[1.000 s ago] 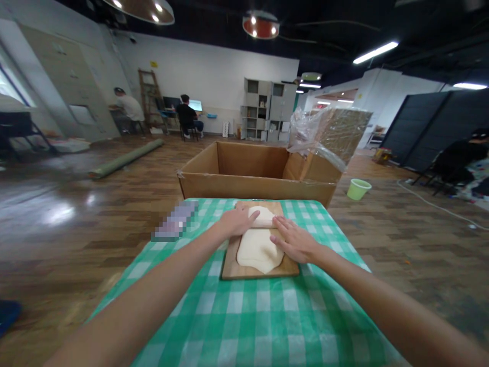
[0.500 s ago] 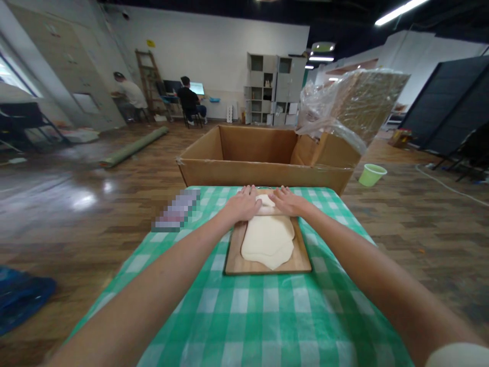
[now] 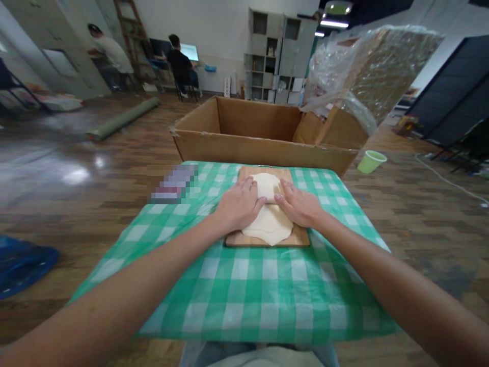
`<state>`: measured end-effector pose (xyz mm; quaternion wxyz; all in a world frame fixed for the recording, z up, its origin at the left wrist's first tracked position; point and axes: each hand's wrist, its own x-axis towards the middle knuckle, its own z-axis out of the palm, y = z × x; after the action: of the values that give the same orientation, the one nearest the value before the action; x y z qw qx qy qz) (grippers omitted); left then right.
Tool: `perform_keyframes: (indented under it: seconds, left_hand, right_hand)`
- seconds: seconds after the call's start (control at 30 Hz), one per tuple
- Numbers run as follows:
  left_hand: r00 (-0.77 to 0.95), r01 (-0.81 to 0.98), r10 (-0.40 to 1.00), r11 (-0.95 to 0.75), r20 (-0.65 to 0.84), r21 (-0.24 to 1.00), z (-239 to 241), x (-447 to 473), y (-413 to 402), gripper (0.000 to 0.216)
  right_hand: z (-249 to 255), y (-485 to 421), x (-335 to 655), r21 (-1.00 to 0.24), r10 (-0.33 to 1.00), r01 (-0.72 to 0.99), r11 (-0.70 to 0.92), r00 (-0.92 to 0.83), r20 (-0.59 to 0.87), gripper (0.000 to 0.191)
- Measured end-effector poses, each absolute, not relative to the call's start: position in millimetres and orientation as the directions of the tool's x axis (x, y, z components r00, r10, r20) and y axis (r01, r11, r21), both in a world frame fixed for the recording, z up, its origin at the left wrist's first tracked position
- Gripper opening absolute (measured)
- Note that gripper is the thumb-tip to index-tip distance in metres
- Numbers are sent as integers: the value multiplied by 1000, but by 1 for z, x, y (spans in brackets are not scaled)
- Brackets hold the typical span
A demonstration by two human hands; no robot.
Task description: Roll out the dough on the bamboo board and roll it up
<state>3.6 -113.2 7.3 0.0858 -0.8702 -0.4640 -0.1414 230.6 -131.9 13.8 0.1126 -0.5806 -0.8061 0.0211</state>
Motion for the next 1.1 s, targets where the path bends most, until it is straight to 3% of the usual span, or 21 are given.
perform_keyframes:
  seconds: [0.27, 0.53, 0.7, 1.0, 1.1]
  left_hand:
    - [560, 797, 733, -604, 386, -8, 0, -8, -169, 75]
    - [560, 795, 726, -607, 400, -11, 2, -13, -209, 78]
    - [559, 798, 758, -601, 336, 30, 22, -18, -180, 51]
    - [590, 794, 747, -606, 307, -52, 11, 15, -101, 61]
    - [592, 793, 747, -607, 303, -55, 6, 18, -101, 62]
  right_hand:
    - [5, -189, 231, -53, 883, 905, 422, -397, 252, 86]
    - [3, -227, 228, -80, 868, 889, 450, -415, 273, 87]
    - [4, -234, 231, -72, 853, 876, 476, -441, 278, 88]
    - [27, -176, 236, -207, 892, 868, 452, -436, 120, 83]
    - [24, -140, 231, -183, 911, 892, 413, -403, 89, 68]
